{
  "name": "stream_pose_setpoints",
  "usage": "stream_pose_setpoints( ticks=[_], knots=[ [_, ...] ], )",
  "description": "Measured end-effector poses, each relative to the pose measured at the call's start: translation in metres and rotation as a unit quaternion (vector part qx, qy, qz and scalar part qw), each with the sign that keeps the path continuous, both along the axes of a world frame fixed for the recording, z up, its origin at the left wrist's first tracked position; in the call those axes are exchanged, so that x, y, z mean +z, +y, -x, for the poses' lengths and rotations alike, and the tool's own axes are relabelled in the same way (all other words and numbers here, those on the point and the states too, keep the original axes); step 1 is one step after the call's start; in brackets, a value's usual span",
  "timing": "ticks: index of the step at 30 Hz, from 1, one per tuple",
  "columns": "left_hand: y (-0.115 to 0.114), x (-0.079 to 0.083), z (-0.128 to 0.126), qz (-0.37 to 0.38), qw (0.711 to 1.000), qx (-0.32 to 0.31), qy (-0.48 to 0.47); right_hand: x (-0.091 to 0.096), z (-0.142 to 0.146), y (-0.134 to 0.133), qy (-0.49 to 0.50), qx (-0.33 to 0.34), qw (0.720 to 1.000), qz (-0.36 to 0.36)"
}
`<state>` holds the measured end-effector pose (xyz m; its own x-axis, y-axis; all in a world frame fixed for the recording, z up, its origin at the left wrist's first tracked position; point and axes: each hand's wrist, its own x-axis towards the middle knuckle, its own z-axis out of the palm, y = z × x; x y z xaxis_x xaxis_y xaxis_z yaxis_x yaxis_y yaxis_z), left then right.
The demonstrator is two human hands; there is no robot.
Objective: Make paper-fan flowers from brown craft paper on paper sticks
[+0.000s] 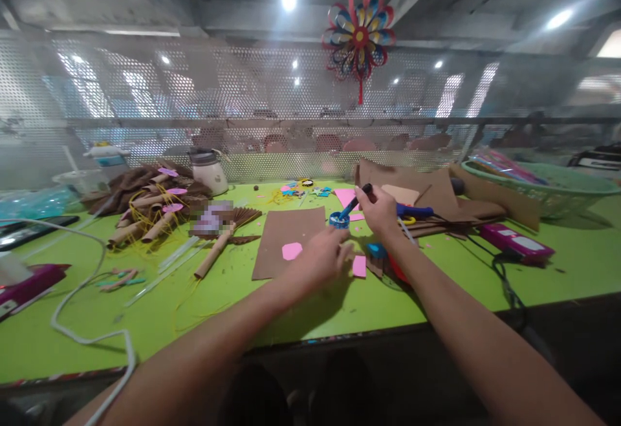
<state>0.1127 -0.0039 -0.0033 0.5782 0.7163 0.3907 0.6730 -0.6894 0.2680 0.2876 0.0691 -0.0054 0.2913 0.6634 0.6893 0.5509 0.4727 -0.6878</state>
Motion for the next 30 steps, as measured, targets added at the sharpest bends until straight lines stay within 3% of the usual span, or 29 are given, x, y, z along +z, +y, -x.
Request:
stream_pose_setpoints(
  ticks=[3,5,10,18,26,30],
  knots=[
    [0.018,0.011,0.035,-0.023,0.995,0.087,-0.037,0.001,0.001,-0.002,-0.005,-0.001,1.0,-0.001],
    [0.032,0.012,0.059,-0.019,0.992,0.124,-0.003,0.001,0.001,-0.002,-0.009,-0.009,1.0,0.0],
    [0.045,-0.001,0.096,0.053,0.989,0.109,0.089,0.001,-0.003,0.0,0.0,-0.025,1.0,-0.007],
    [0.023,0.007,0.107,0.128,0.983,0.05,0.119,0.003,0.0,-0.005,0.01,-0.013,1.0,-0.007],
    [0.018,-0.001,0.115,0.068,0.989,0.013,0.134,-0.002,-0.002,-0.001,0.057,0.043,0.996,0.043],
    [0.013,-0.006,0.111,0.032,0.987,0.042,0.152,0.0,-0.005,0.001,0.113,0.039,0.992,0.025]
  ],
)
